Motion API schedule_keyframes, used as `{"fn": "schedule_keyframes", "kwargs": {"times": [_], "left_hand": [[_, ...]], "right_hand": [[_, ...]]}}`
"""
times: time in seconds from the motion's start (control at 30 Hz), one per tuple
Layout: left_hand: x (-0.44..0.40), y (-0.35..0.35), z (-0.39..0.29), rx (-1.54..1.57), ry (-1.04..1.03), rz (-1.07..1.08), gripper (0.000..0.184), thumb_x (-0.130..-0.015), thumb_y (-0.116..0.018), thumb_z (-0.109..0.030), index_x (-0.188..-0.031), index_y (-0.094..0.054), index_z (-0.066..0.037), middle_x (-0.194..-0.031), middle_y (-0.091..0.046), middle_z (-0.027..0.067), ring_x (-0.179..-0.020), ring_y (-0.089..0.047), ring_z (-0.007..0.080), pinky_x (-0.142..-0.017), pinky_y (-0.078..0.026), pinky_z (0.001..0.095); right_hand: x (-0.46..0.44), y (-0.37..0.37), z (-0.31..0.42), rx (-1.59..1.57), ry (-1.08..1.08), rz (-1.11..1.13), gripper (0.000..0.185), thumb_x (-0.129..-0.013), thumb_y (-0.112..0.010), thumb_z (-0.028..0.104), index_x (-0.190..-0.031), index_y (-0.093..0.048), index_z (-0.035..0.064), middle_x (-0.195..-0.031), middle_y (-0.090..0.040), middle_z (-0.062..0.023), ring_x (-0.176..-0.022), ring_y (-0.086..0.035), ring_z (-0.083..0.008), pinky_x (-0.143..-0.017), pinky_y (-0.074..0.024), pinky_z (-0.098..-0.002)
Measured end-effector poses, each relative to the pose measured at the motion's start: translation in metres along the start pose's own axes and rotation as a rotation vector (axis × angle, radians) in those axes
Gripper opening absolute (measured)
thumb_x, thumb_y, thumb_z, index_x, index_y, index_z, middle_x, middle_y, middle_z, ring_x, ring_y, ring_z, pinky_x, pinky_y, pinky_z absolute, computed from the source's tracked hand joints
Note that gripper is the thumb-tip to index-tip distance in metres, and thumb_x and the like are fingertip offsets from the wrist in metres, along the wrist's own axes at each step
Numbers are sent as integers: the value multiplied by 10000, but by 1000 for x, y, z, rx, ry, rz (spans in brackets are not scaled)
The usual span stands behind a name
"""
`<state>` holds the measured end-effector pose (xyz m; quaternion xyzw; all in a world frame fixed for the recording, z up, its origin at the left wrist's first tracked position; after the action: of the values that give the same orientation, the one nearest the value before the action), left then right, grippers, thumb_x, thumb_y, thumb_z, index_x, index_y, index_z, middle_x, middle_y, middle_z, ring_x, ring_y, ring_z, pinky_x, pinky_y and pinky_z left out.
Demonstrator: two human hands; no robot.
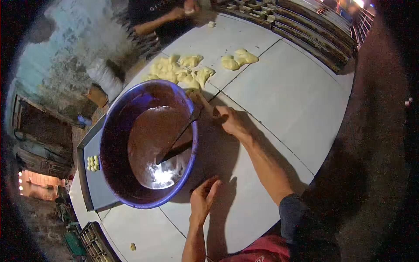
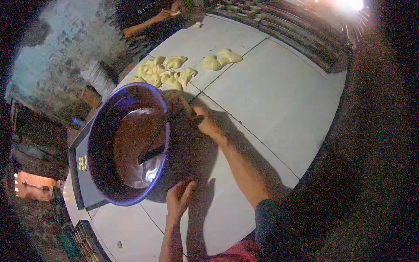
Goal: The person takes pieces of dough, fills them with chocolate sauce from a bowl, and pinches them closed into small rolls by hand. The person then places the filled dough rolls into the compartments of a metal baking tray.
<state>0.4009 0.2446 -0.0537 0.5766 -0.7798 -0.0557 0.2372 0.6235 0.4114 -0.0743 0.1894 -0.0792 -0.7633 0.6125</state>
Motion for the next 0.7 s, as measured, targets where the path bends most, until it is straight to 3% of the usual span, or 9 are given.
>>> {"fn": "schedule_keyframes", "kwargs": {"times": [0.07, 0.13, 0.2, 0.27, 0.33, 0.37, 0.43, 0.53, 0.7], "left_hand": [[3, 7, -5, 40, -64, -64, 379, -950, -685, -303, -1186, -700, -7, -898, -725, 66, -769, -623, 93, -671, -500, 260], [8, 17, 6, 58, 16, -86, 476, -898, -742, -361, -1171, -696, 26, -854, -708, 76, -737, -607, 105, -650, -486, 262], [14, 21, 31, 195, 103, -92, 544, -868, -771, -387, -1184, -678, 46, -821, -698, 79, -710, -594, 110, -636, -479, 267], [17, 15, 20, 374, -42, 43, 648, -839, -801, -357, -1298, -580, 44, -958, -682, 76, -775, -601, 102, -636, -499, 249], [40, 21, 25, 541, 69, 135, 556, -863, -784, -276, -1286, -588, 27, -1019, -668, 87, -833, -626, 117, -663, -523, 247], [53, 38, 28, 517, 55, 65, 501, -873, -771, -236, -1269, -600, 20, -1014, -672, 88, -830, -632, 120, -672, -530, 254], [81, 70, 51, 533, 109, -29, 419, -864, -745, -152, -1214, -619, 42, -1053, -686, 105, -909, -662, 155, -769, -560, 288], [123, 133, 88, 645, 101, -227, 337, -895, -733, -145, -1191, -654, -5, -959, -703, 82, -840, -683, 141, -677, -566, 254], [179, 247, 130, 269, -77, -499, 331, -913, -690, -171, -1210, -665, -28, -1046, -729, 97, -868, -701, 173, -753, -557, 291]], "right_hand": [[10, -13, -40, 32, -218, -1, 152, -828, -646, 50, -952, -583, -11, -871, -675, -51, -794, -623, -214, -733, -511, -353], [57, -16, 19, -296, -135, 374, 149, -817, -675, 45, -934, -586, 22, -841, -650, -34, -752, -604, -109, -641, -494, -293], [110, -22, 57, -270, -289, 507, 177, -822, -719, 89, -919, -576, 51, -831, -626, -19, -738, -578, -56, -606, -468, -239], [160, -43, 86, -204, -353, 762, 295, -805, -804, 206, -928, -575, 66, -896, -631, -30, -833, -559, -112, -738, -485, -318], [197, -71, 105, -327, -144, 766, 284, -838, -800, 203, -961, -571, 89, -915, -637, -27, -831, -554, -88, -682, -487, -290], [217, -91, 91, -513, -245, 720, 264, -873, -769, 213, -999, -569, 95, -947, -639, -34, -825, -566, -88, -654, -490, -275], [242, -119, 107, -459, -414, 811, 226, -925, -702, 172, -1050, -537, 80, -942, -631, -26, -829, -591, -80, -695, -510, -247], [272, -161, 142, -407, -455, 770, 228, -947, -651, 116, -1147, -561, 55, -962, -633, -30, -813, -602, -80, -706, -519, -230], [302, -221, 183, -210, -345, 617, 358, -923, -618, 68, -1275, -565, 34, -901, -609, -19, -765, -560, -78, -659, -485, -229]]}}
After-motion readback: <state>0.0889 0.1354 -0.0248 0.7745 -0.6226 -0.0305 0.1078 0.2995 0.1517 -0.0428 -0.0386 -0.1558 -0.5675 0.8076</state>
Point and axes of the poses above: each hand's wrist, its own x-axis away from the middle knuckle, its own y-axis out of the back of the hand, z = x × y, the point moved 9 cm from there along -x, towards the middle knuckle
